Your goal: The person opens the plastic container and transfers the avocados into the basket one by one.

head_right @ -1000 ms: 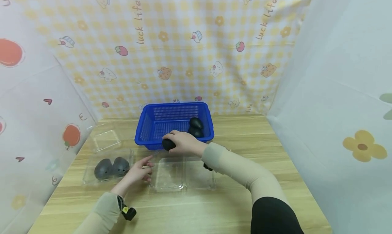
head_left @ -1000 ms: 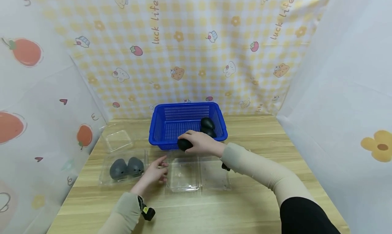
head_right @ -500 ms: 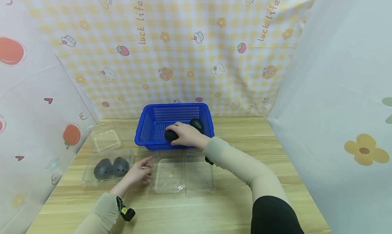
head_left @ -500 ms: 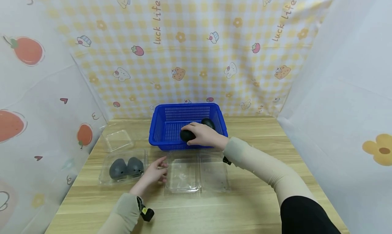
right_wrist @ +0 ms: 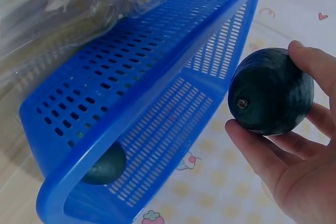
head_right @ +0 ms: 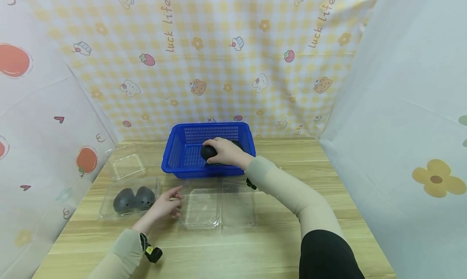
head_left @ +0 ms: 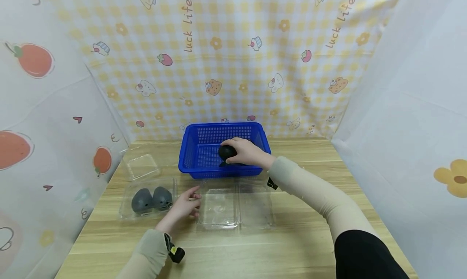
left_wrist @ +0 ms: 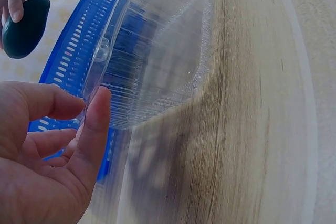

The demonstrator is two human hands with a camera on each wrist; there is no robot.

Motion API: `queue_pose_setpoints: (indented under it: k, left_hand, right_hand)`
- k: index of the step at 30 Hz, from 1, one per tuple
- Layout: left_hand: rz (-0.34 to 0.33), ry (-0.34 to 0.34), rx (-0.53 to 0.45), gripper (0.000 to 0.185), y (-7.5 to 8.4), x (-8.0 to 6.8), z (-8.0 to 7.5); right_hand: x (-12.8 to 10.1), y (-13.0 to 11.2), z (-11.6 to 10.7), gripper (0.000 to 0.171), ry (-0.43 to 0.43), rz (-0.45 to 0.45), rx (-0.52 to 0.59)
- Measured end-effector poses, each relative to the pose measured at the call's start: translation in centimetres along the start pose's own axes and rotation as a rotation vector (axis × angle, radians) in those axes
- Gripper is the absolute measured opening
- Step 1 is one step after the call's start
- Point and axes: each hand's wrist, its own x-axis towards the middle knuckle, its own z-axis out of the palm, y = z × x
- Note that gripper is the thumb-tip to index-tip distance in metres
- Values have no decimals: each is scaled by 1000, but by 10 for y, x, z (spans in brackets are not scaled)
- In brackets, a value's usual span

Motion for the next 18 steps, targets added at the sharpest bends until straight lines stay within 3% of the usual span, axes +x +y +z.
queue_pose_setpoints:
  k: [18]
  left_hand:
    - [-9,4,-10,64,1,-2,-1]
  right_hand:
    - [13,14,-11,60,42,49,18]
